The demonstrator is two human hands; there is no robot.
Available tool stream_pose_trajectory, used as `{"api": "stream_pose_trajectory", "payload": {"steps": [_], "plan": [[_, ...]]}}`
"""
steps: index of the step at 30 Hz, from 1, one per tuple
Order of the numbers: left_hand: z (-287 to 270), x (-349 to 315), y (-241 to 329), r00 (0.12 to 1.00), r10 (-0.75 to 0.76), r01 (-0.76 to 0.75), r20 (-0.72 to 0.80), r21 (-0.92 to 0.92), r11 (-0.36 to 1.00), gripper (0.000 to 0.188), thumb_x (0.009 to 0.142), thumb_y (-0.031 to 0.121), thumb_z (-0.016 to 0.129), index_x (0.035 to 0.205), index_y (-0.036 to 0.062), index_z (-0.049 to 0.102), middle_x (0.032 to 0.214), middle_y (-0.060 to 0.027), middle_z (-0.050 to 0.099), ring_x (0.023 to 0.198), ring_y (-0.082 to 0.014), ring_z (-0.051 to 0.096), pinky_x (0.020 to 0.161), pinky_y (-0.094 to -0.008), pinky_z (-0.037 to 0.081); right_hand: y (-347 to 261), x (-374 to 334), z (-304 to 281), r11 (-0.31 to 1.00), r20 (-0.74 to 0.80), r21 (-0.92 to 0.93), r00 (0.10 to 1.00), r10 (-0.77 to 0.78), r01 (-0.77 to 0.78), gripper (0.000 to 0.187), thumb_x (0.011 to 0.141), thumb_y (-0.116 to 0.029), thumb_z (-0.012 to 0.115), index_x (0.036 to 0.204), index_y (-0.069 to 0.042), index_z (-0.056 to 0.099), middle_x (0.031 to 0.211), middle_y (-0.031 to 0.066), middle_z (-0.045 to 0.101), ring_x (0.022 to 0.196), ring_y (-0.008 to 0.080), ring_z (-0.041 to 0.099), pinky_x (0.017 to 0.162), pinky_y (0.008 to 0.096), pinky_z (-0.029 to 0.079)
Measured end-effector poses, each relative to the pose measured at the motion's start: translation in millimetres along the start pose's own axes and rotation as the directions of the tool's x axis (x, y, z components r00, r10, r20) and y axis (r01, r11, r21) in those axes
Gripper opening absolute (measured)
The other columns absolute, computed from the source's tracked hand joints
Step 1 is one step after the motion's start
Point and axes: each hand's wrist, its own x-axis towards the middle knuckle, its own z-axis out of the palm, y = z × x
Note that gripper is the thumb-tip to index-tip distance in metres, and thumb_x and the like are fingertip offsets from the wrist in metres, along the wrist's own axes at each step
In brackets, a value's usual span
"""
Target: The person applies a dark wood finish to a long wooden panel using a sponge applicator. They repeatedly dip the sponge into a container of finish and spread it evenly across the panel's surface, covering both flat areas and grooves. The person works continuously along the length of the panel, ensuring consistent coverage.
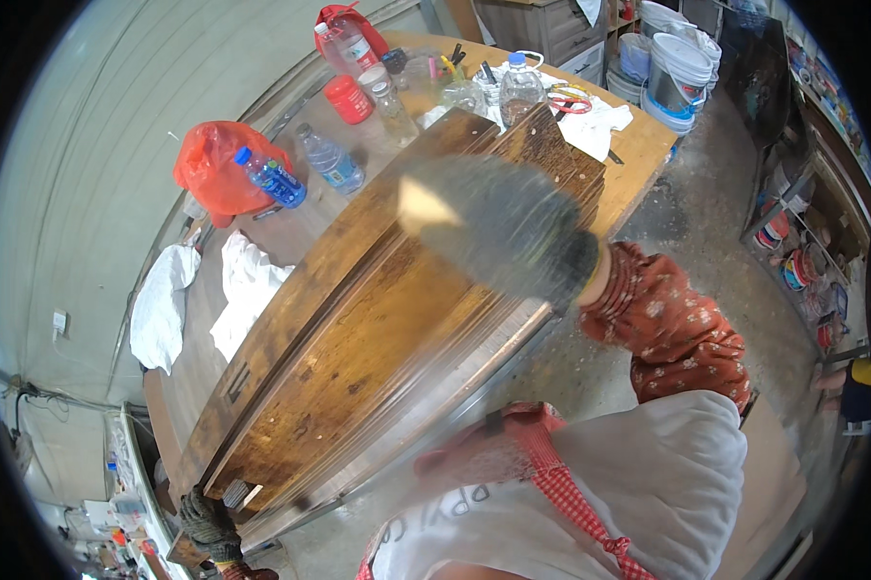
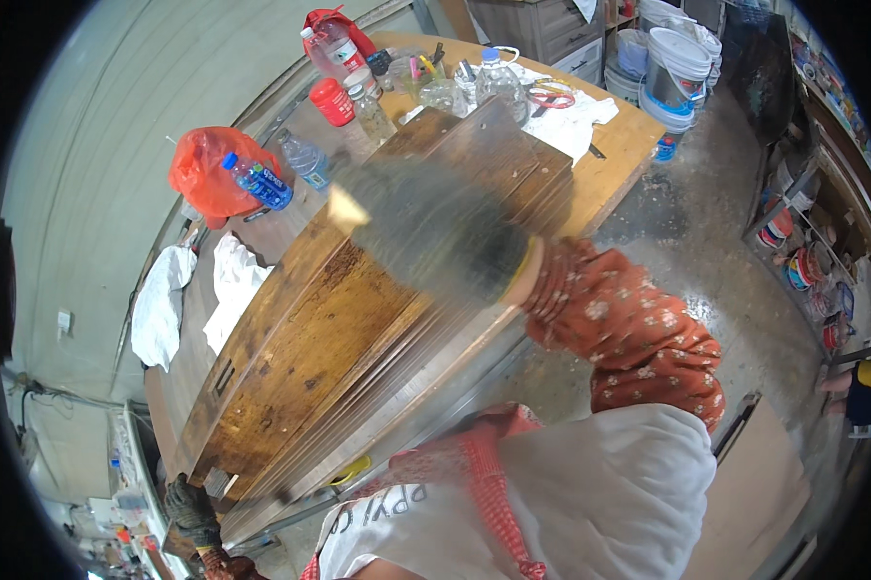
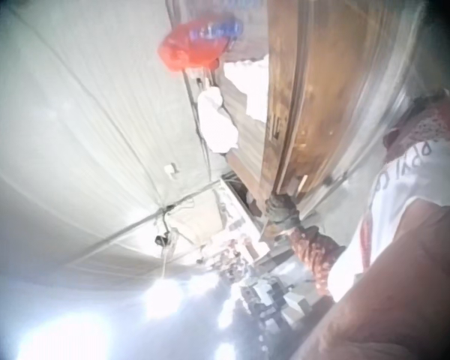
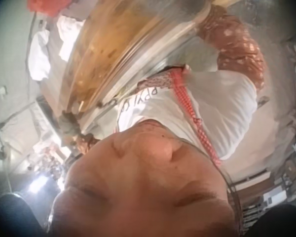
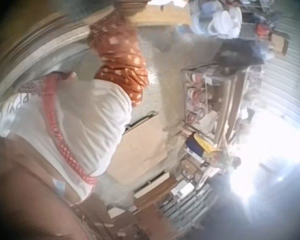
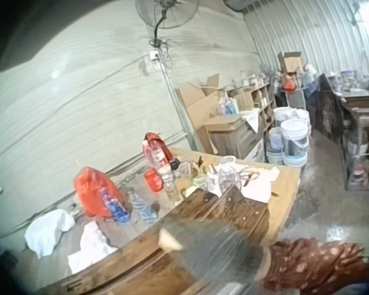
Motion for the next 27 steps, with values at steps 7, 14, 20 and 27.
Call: {"api": "stream_pose_trajectory", "payload": {"steps": [7, 14, 20, 27], "plan": [[-12, 10, 17, 0.998, -0.004, 0.003, 0.060, 0.012, 1.000, 0.055, 0.076, 0.018, 0.070, 0.126, 0.0065, 0.052, 0.116, -0.0142, 0.059, 0.115, -0.0360, 0.053, 0.099, -0.0492, 0.041, 133, -3, -40, 0.858, -0.127, -0.176, 0.876, 0.466, -0.482, 0.056, 0.086, -0.042, 0.066, 0.128, -0.006, 0.057, 0.114, 0.0198, 0.066, 0.102, 0.0343, 0.065, 0.090, 0.0416, 0.051], [-6, 35, 25, 0.989, 0.147, -0.146, 0.011, -0.021, 0.989, 0.057, 0.065, 0.019, 0.077, 0.118, 0.0090, 0.056, 0.103, -0.0107, 0.062, 0.099, -0.0330, 0.057, 0.089, -0.0473, 0.043, 187, -24, -48, 0.778, -0.223, -0.112, 0.778, 0.587, -0.618, 0.057, 0.084, -0.047, 0.066, 0.124, -0.008, 0.061, 0.117, 0.0191, 0.065, 0.108, 0.0352, 0.061, 0.094, 0.0411, 0.046], [15, 55, 15, 0.917, 0.315, -0.325, 0.243, 0.000, 0.946, 0.050, 0.072, 0.031, 0.073, 0.115, 0.0088, 0.058, 0.097, -0.0100, 0.062, 0.092, -0.0323, 0.059, 0.084, -0.0459, 0.043, 202, -40, -39, 0.705, -0.184, -0.035, 0.698, 0.692, -0.708, 0.062, 0.083, -0.049, 0.067, 0.127, -0.005, 0.060, 0.122, 0.0190, 0.063, 0.111, 0.0332, 0.060, 0.096, 0.0395, 0.046], [-37, 119, 67, 0.672, 0.318, -0.245, 0.668, -0.204, 0.948, 0.041, 0.071, 0.043, 0.075, 0.098, 0.0132, 0.065, 0.092, -0.0088, 0.063, 0.092, -0.0315, 0.058, 0.083, -0.0461, 0.045, 193, -34, -58, 0.704, -0.050, -0.051, 0.706, 0.706, -0.708, 0.058, 0.080, -0.042, 0.070, 0.125, -0.006, 0.062, 0.117, 0.0184, 0.066, 0.104, 0.0314, 0.064, 0.090, 0.0370, 0.049]]}}
